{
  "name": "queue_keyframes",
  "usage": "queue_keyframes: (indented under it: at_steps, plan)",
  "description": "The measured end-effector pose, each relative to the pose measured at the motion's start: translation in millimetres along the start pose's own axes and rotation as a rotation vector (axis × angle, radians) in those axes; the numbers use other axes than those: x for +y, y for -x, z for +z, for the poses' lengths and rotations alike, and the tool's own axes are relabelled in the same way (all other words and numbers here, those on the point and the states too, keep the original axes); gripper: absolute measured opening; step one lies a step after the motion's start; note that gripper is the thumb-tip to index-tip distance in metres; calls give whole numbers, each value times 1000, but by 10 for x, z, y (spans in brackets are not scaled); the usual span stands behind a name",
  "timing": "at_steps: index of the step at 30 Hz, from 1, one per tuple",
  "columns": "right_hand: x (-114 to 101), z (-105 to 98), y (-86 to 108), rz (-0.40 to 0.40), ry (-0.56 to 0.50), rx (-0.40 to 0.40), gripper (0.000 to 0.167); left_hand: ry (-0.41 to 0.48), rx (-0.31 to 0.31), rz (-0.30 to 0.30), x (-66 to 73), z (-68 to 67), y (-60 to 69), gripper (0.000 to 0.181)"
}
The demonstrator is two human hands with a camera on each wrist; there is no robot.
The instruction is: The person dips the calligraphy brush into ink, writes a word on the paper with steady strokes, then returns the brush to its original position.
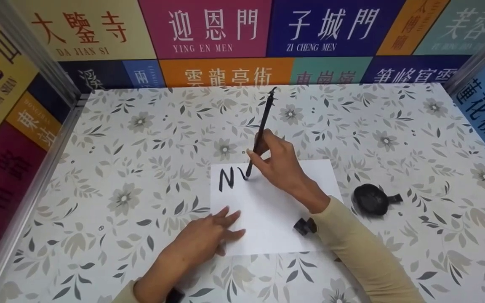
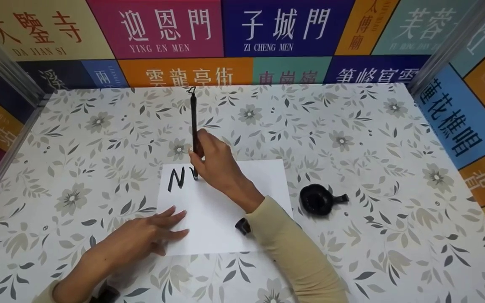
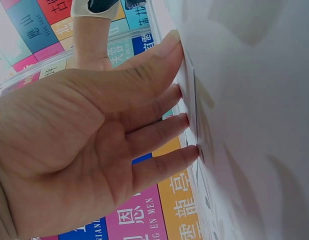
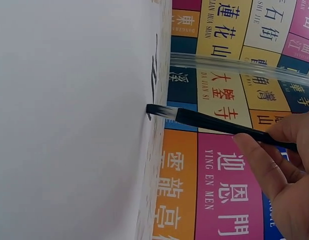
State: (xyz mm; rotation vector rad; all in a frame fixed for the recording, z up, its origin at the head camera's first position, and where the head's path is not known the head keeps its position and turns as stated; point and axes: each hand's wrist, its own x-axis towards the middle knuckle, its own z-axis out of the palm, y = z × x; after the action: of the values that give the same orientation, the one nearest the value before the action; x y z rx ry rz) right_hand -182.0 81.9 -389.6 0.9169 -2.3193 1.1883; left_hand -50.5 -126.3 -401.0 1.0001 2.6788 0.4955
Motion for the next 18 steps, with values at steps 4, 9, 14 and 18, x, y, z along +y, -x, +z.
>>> queue_keyframes:
  at_steps: [4,9,14,18]
  plan:
    - [-15,-7,3,5,0,-26,18,-3,1,1,-2,8,6,56]
    - [-39,-16,13,1,-3,-54,17,0,9,7,2,5,9,56]
    - [-61,-41,15,-14,-11,-68,17,-6,15,1,17,5,1,56]
    - [-72,-67,16,-26,-13,-76,17,-22,23,-7,28,7,-6,57]
